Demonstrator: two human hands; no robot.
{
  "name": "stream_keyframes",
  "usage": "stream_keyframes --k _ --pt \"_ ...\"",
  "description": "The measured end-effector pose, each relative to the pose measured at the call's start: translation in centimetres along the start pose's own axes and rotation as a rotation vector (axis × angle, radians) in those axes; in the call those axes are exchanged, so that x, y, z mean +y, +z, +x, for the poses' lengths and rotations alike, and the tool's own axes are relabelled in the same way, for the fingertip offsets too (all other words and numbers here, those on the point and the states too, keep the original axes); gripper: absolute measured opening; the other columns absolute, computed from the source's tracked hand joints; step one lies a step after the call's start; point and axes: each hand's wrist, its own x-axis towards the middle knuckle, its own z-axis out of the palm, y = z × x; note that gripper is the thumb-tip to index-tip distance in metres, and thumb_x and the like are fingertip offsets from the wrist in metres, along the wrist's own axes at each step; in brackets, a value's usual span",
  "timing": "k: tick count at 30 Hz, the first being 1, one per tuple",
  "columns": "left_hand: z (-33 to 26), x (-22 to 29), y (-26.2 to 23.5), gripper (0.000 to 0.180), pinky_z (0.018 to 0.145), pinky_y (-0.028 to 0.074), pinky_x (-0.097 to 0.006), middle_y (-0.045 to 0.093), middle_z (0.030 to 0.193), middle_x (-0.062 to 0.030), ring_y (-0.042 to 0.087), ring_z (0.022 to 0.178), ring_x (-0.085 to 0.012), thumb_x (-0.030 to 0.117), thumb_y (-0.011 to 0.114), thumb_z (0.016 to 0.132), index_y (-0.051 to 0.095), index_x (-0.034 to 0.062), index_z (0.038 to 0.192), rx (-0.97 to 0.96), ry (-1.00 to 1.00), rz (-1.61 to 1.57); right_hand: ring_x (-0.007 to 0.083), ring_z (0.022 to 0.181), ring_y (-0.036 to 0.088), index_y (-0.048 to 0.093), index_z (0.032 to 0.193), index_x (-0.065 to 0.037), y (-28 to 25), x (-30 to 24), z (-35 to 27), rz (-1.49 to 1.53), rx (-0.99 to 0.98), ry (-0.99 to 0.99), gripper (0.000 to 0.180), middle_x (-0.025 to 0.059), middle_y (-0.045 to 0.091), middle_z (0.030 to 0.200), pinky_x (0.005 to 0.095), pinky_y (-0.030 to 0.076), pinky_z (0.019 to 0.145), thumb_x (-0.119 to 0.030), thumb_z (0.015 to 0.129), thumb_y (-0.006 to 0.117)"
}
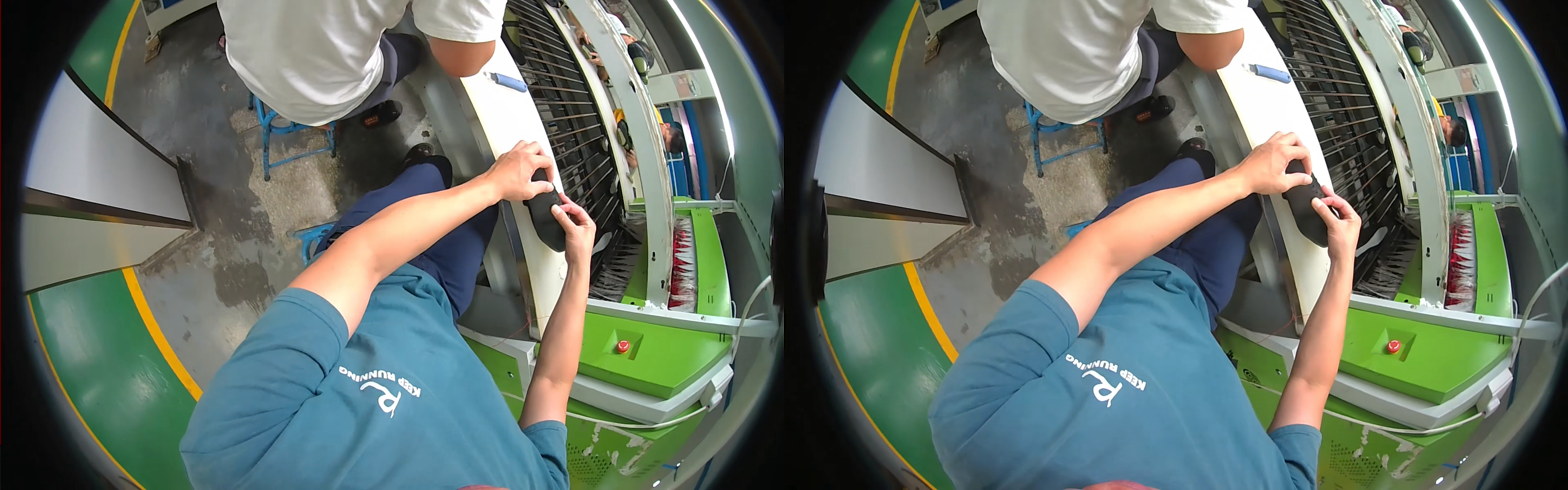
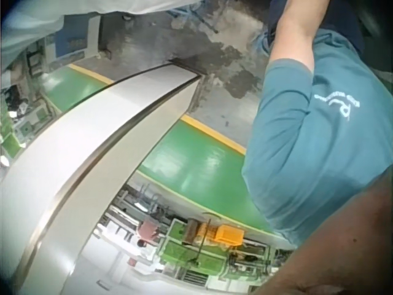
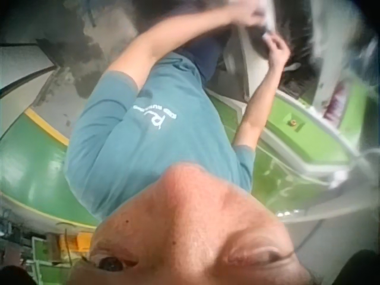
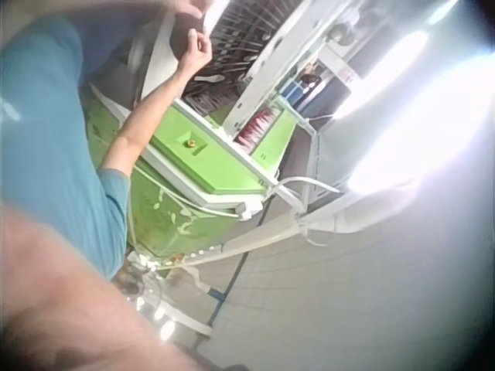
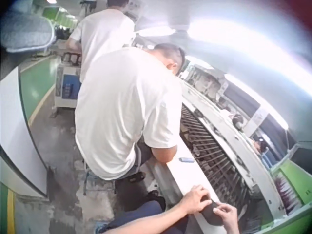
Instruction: The person assembles a black slip-on shoe by hand, fitting the upper onto the sole and pressing the edges to secure them. They repeatedly inspect the shoe, turning it over to check the fit, and use a small tool to adjust the seam at the heel. The person works at a station with a conveyor belt, handling the shoe one at a time.
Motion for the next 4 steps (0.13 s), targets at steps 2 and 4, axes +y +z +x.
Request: stream_keyframes --k 2,4 --pt "-0.33 0.13 0.37 0.020 0.106 0.053 -0.048 0.070 0.118 -0.0063 0.062 0.121 -0.0339 0.029 0.090 0.082 0.081 0.0203 0.097 0.012 0.030 -0.022 0.0211 0.125 0.071 0.079 0.112 -0.002 -1.53 1.65 -0.39 0.053 -0.018 -0.048 0.029 0.0196 0.074 0.144 0.0349 0.054 0.111 -0.012 0.089 0.095" --pt "-0.20 -0.58 0.08 0.020 0.106 0.053 -0.048 0.070 0.118 -0.0063 0.062 0.122 -0.0339 0.029 0.090 0.081 0.082 0.0204 0.097 0.031 0.036 -0.021 0.0224 0.128 0.070 0.066 0.147 -0.001 -0.78 1.00 -0.70 -0.146 0.018 0.056 0.061 0.0199 0.071 0.149 0.0366 0.052 0.116 -0.018 0.094 0.091"
